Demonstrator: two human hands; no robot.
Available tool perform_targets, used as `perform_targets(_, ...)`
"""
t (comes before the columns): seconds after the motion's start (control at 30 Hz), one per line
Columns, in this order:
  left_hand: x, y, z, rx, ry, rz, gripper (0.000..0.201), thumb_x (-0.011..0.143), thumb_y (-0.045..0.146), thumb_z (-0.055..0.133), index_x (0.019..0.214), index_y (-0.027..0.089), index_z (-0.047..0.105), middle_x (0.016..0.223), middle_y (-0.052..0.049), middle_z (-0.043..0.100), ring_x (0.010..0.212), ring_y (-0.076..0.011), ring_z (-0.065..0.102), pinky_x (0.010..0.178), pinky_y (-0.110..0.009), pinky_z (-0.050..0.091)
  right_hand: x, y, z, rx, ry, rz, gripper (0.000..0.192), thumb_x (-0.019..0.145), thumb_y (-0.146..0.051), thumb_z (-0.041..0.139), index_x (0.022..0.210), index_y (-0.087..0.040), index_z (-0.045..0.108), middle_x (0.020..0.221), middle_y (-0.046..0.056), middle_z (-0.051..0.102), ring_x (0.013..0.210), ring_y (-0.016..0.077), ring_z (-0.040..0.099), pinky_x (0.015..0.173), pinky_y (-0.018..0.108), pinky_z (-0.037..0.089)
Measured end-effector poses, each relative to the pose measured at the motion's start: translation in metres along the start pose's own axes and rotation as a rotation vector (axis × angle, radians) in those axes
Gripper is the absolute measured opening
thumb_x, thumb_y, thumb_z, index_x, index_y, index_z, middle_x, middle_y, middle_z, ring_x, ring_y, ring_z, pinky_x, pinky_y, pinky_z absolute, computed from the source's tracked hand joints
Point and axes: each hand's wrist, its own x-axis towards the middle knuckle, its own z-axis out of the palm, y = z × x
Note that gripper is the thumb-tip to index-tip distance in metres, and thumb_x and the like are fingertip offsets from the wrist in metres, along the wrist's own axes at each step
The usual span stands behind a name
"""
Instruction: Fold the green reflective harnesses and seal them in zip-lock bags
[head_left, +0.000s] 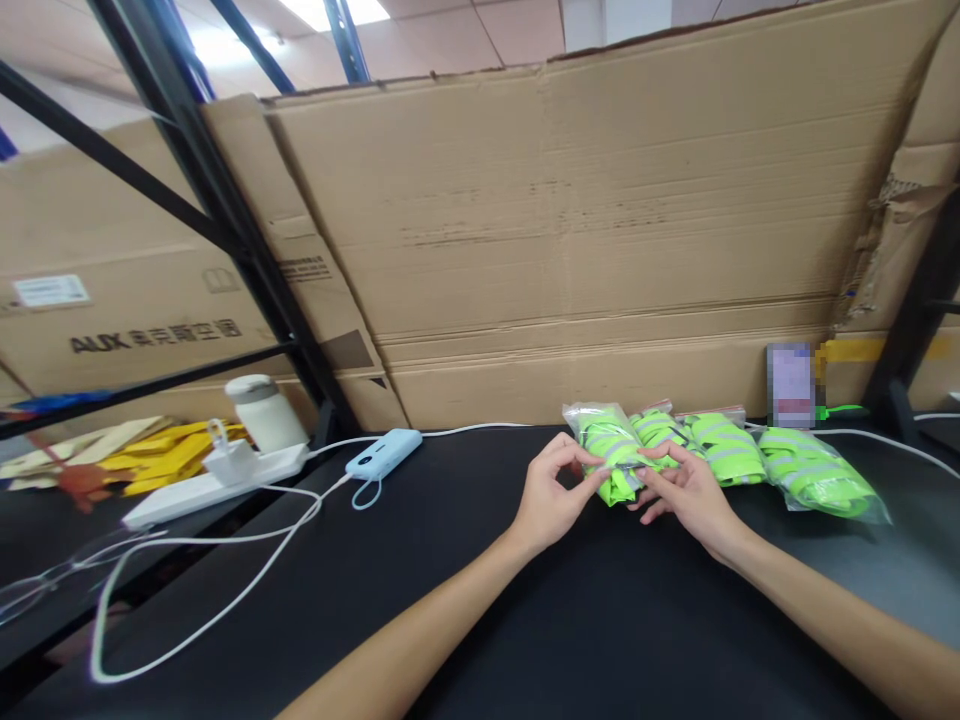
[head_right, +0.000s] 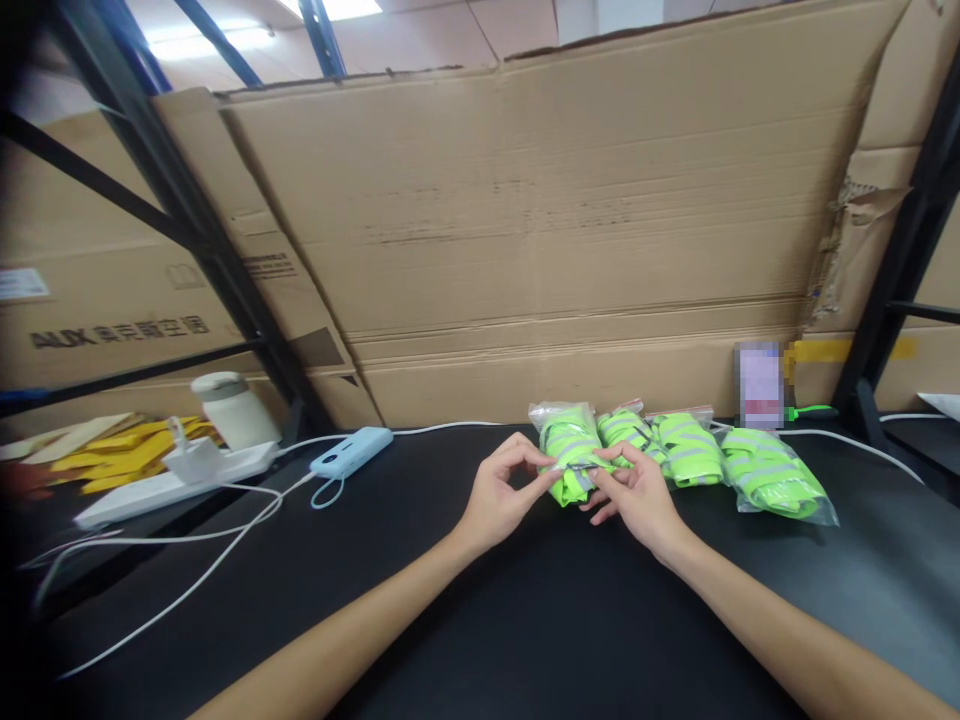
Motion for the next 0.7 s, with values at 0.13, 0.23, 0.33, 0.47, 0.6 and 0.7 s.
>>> perform_targets(0.13, -0.003, 0.009, 0.003, 0.062, 0.047, 0.123, 0.011, 0.085, 0.023, 0.072, 0.075, 0.018, 0.072, 0.076, -0.002, 0.058, 0.070, -0.0141, 0.058, 0.066, -0.028, 0.050, -0.001, 0.000, 0.003, 0.009, 0.026, 0.001, 0.057, 0.066, -0.057, 0.085, 0.099, -0.019, 0.058, 0.062, 0.001, 0.069, 0.060, 0.0241, 0.073, 0.049, 0.030, 0.060)
perform_targets(0.23, -0.003, 0.009, 0.004, 0.092, 0.071, 0.168, 0.011, 0.086, 0.021, 0.071, 0.076, 0.018, 0.071, 0.076, -0.002, 0.059, 0.071, -0.0144, 0.059, 0.066, -0.028, 0.052, -0.002, -0.003, 0.004, 0.025, 0.024, 0.006, 0.056, 0.068, -0.054, 0.086, 0.101, -0.019, 0.057, 0.062, 0.001, 0.070, 0.061, 0.0249, 0.074, 0.050, 0.031, 0.061)
perform_targets(0.33, -0.001, 0.008, 0.003, 0.081, 0.100, 0.139, 0.011, 0.087, 0.020, 0.069, 0.076, 0.018, 0.069, 0.079, -0.002, 0.058, 0.072, -0.0146, 0.060, 0.065, -0.027, 0.053, -0.005, -0.010, 0.004, 0.085, -0.033, 0.013, 0.055, 0.073, -0.048, 0.084, 0.110, -0.018, 0.057, 0.069, 0.003, 0.073, 0.071, 0.0267, 0.076, 0.056, 0.033, 0.063)
perform_targets(0.47, 0.000, 0.008, 0.001, 0.061, 0.125, 0.107, 0.009, 0.087, 0.021, 0.068, 0.079, 0.018, 0.069, 0.085, -0.004, 0.059, 0.079, -0.0158, 0.061, 0.067, -0.027, 0.055, -0.006, -0.015, 0.003, 0.143, -0.085, 0.031, 0.056, 0.078, -0.046, 0.081, 0.120, -0.017, 0.057, 0.077, 0.005, 0.074, 0.081, 0.0283, 0.077, 0.062, 0.034, 0.064)
perform_targets(0.6, 0.000, 0.008, -0.001, 0.062, 0.088, 0.154, 0.010, 0.090, 0.019, 0.066, 0.080, 0.017, 0.068, 0.091, -0.006, 0.061, 0.083, -0.0164, 0.063, 0.069, -0.027, 0.055, -0.005, -0.014, 0.002, 0.148, -0.094, 0.018, 0.059, 0.079, -0.045, 0.082, 0.126, -0.019, 0.058, 0.077, 0.002, 0.071, 0.078, 0.0242, 0.076, 0.061, 0.031, 0.063)
perform_targets(0.7, -0.001, 0.008, -0.002, 0.072, 0.061, 0.168, 0.013, 0.091, 0.018, 0.064, 0.079, 0.017, 0.066, 0.093, -0.006, 0.063, 0.085, -0.0170, 0.063, 0.071, -0.028, 0.054, -0.004, -0.013, 0.001, 0.184, -0.094, 0.042, 0.072, 0.077, -0.043, 0.084, 0.138, -0.024, 0.051, 0.078, -0.001, 0.068, 0.074, 0.0210, 0.074, 0.057, 0.029, 0.062)
